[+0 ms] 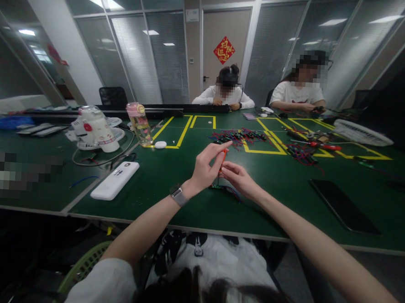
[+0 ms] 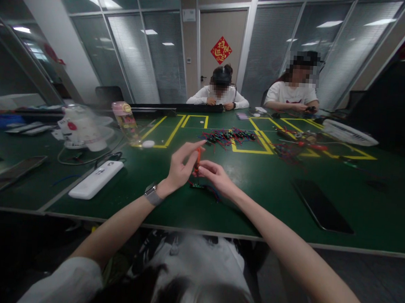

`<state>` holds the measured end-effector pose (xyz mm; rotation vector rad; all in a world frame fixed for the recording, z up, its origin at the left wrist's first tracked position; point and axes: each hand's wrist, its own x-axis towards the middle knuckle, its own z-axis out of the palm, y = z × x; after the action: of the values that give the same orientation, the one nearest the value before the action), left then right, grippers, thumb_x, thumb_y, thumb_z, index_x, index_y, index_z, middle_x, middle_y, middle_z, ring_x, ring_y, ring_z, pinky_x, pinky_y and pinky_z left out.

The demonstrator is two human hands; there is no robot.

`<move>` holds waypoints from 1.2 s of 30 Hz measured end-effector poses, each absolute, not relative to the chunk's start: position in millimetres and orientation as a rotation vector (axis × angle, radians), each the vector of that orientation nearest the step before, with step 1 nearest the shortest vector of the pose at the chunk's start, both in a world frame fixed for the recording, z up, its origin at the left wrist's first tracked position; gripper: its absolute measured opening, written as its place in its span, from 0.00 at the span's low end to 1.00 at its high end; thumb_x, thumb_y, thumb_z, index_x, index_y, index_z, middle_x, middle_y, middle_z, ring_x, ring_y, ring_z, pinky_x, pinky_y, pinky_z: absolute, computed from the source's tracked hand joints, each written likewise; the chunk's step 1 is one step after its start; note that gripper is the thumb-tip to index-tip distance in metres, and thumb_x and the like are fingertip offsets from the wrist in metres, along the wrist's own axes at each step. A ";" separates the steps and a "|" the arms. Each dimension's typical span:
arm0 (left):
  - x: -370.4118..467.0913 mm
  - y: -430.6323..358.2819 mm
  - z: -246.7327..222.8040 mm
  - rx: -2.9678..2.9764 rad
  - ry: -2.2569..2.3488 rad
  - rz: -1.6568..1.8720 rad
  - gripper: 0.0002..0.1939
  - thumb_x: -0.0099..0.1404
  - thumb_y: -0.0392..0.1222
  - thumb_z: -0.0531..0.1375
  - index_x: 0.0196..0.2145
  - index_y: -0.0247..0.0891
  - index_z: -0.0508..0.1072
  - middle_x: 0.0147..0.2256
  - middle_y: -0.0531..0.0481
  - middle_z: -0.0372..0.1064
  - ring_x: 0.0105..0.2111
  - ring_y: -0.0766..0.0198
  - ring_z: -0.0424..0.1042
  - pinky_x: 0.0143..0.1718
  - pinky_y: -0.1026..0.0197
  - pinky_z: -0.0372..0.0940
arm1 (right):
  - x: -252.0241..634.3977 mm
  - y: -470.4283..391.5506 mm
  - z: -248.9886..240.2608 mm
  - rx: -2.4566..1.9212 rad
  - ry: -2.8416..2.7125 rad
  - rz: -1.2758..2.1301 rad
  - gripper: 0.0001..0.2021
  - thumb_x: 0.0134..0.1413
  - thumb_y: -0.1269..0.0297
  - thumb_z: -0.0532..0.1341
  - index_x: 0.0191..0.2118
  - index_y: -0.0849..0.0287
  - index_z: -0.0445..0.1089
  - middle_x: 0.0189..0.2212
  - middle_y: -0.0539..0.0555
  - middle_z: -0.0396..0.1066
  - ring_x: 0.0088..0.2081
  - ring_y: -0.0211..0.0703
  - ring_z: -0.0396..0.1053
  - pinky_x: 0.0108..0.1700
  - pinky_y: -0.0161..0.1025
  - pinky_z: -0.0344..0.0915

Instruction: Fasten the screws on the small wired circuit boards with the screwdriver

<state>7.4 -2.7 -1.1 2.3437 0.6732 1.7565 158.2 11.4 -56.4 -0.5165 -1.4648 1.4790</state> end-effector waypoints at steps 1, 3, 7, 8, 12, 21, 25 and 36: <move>7.6 -2.4 -1.5 2.345 0.690 1.770 0.16 0.72 0.39 0.50 0.55 0.40 0.67 0.40 0.47 0.71 0.39 0.65 0.69 0.42 0.60 0.65 | 158.3 11.6 -56.8 -0.524 -1.466 1.466 0.14 0.50 0.57 0.68 0.42 0.56 0.74 0.34 0.51 0.73 0.37 0.40 0.71 0.45 0.38 0.66; 8.0 -1.9 -2.1 2.346 0.736 1.801 0.16 0.70 0.40 0.53 0.54 0.40 0.68 0.38 0.49 0.70 0.37 0.65 0.68 0.41 0.61 0.64 | 158.6 12.4 -58.0 -0.533 -1.474 1.441 0.14 0.49 0.60 0.69 0.42 0.55 0.73 0.33 0.50 0.73 0.37 0.39 0.70 0.45 0.38 0.65; 7.6 -2.2 -1.6 2.348 0.799 1.832 0.11 0.68 0.41 0.57 0.47 0.40 0.72 0.35 0.50 0.68 0.36 0.66 0.67 0.39 0.62 0.64 | 159.2 13.0 -59.1 -0.520 -1.513 1.449 0.13 0.52 0.60 0.68 0.43 0.55 0.73 0.34 0.51 0.74 0.38 0.40 0.70 0.47 0.39 0.65; 7.3 -2.5 -1.2 2.343 0.799 1.830 0.11 0.69 0.41 0.56 0.47 0.40 0.73 0.36 0.50 0.68 0.36 0.65 0.67 0.40 0.61 0.64 | 159.3 12.7 -58.8 -0.516 -1.516 1.460 0.12 0.52 0.59 0.67 0.43 0.56 0.73 0.34 0.51 0.74 0.39 0.40 0.70 0.47 0.39 0.65; 6.0 -3.6 0.9 2.335 0.731 1.793 0.14 0.72 0.39 0.50 0.49 0.39 0.72 0.42 0.46 0.71 0.43 0.64 0.70 0.44 0.59 0.65 | 159.1 11.1 -56.8 -0.513 -1.481 1.505 0.13 0.53 0.57 0.66 0.41 0.58 0.74 0.35 0.53 0.74 0.38 0.40 0.71 0.47 0.40 0.65; 7.9 -4.8 1.2 2.316 0.754 1.897 0.10 0.68 0.40 0.57 0.44 0.39 0.74 0.36 0.49 0.69 0.36 0.65 0.68 0.39 0.61 0.65 | 157.9 9.7 -56.3 -0.531 -1.478 1.446 0.15 0.47 0.62 0.70 0.42 0.55 0.72 0.34 0.50 0.74 0.38 0.40 0.71 0.46 0.39 0.65; 6.5 -4.3 0.4 2.313 0.749 1.864 0.11 0.70 0.41 0.54 0.45 0.40 0.74 0.37 0.48 0.69 0.38 0.64 0.69 0.40 0.60 0.65 | 157.4 9.1 -56.1 -0.530 -1.474 1.465 0.13 0.50 0.59 0.69 0.41 0.56 0.73 0.34 0.51 0.74 0.38 0.40 0.71 0.46 0.39 0.65; 8.3 -2.8 -0.4 2.336 0.757 1.887 0.10 0.68 0.40 0.57 0.46 0.39 0.74 0.35 0.49 0.67 0.36 0.65 0.67 0.39 0.61 0.64 | 157.1 10.3 -56.4 -0.523 -1.494 1.450 0.17 0.48 0.60 0.69 0.46 0.54 0.71 0.33 0.50 0.73 0.39 0.42 0.71 0.47 0.41 0.66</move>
<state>8.3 -2.8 -0.4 2.3360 0.7571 1.8875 157.1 10.3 -56.4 -0.5231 -1.4939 1.4501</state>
